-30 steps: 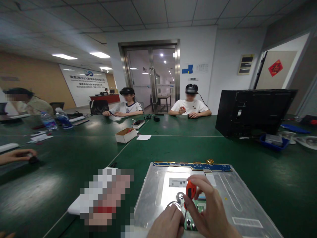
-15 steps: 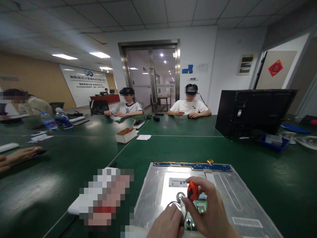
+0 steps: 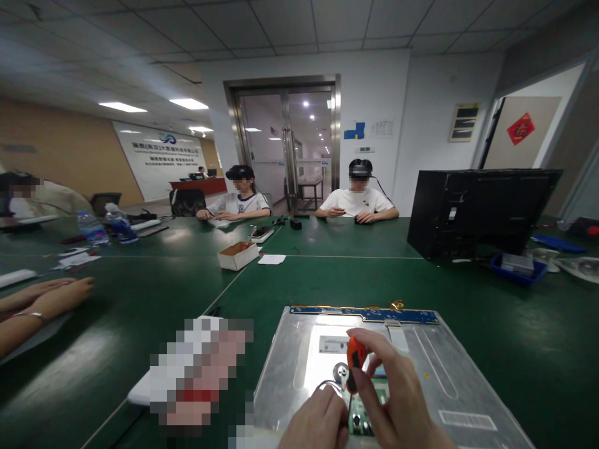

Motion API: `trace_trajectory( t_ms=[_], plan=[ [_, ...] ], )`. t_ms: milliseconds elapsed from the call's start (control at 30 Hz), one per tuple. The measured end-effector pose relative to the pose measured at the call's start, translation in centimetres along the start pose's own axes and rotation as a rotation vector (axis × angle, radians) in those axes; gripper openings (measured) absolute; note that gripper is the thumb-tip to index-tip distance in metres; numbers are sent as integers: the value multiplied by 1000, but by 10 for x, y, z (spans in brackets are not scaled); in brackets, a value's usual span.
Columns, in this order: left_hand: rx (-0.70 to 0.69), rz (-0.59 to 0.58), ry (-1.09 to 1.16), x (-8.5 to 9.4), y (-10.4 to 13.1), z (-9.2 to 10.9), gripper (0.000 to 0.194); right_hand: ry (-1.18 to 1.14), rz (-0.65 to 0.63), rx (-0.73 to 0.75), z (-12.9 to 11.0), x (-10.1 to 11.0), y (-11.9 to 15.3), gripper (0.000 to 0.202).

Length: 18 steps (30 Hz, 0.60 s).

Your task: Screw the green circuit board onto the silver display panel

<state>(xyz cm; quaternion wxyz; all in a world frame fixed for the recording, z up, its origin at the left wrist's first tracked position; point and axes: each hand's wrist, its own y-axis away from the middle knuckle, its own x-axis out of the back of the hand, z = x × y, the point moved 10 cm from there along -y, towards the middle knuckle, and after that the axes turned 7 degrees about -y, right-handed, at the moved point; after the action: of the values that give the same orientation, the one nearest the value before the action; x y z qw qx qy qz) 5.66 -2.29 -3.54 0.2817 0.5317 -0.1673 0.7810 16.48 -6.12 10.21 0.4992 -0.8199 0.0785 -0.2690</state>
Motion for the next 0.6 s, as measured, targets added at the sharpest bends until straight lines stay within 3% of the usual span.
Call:
trace_trajectory(
  t_ms=[233, 367, 600],
  plan=[
    [-5, 10, -1, -1, -1, 0, 37, 12, 39, -36, 10, -2, 10, 46],
    [-18, 33, 12, 3, -1, 1, 39, -5, 6, -4, 5, -3, 10, 52],
    [-38, 47, -21, -2, -1, 1, 37, -70, -34, 20, -5, -1, -4, 43]
  ],
)
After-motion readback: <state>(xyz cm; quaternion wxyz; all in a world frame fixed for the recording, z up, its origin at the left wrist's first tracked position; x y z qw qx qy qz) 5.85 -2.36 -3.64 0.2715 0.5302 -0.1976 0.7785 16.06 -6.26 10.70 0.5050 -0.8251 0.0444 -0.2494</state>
